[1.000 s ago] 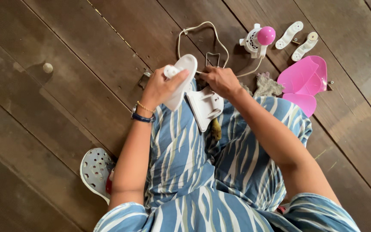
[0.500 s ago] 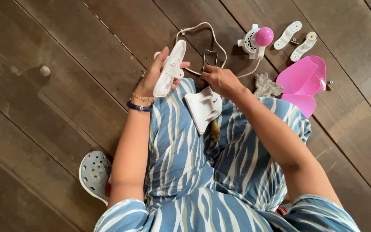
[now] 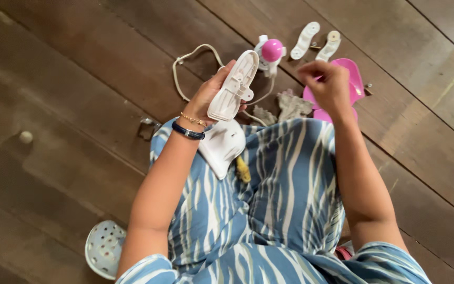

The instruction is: The person sits on a wooden floor and uses a screwdriver to remove screws from a white plastic fan base. They then wipe the base and a separate white plastic component with a gray cloth. The person handles the fan base, a pink fan guard, and other disassembled fan parts.

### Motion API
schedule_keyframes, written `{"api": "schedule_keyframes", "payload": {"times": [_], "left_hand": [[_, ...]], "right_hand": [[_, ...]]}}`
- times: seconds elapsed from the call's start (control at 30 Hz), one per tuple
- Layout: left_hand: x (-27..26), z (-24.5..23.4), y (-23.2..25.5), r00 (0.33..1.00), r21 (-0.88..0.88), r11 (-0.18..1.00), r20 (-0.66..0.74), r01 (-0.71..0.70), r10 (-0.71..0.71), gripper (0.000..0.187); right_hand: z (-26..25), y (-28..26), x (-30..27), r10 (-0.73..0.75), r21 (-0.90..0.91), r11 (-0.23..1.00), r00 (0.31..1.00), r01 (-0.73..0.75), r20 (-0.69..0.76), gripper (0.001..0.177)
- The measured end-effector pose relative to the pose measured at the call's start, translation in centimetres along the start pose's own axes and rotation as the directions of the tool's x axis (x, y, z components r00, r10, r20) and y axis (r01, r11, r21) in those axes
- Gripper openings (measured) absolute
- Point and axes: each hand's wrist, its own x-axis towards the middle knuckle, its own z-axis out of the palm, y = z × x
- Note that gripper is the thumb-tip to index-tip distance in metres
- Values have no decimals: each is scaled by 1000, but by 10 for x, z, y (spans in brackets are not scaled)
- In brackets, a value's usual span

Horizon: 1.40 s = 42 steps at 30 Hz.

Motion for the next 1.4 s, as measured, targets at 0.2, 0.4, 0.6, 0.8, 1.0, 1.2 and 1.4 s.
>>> {"api": "schedule_keyframes", "payload": {"times": [0.2, 0.4, 0.6, 0.8, 1.0, 1.2, 1.4], "left_hand": [[21, 4, -4, 997, -85, 994, -22, 73, -75, 44], [26, -10, -4, 992, -124, 987, -56, 103, -110, 43], [34, -16, -6, 992, -151, 981, 0, 124, -125, 48], [31, -12, -1, 995, -152, 984, -1, 94, -95, 49], [3, -17, 26, 993, 90, 991, -65, -97, 103, 53], [-32, -47, 51, 930, 272, 935, -223, -228, 291, 45], [-28, -93, 37, 842, 311, 898, -349, -310, 412, 43]], "right_hand": [[-5, 82, 53, 18, -88, 996, 986, -32, -164, 13], [25, 112, 77, -63, -198, 980, 976, 21, -208, 13], [30, 121, 79, -111, -257, 965, 973, 57, -201, 10], [29, 125, 79, -109, -210, 976, 974, 66, -200, 12], [3, 81, 67, -47, -87, 996, 988, 35, -146, 10], [-1, -11, 31, 131, -246, 969, 864, -8, 486, 14], [74, -65, 12, -53, -185, 966, 840, 180, 541, 21]]}}
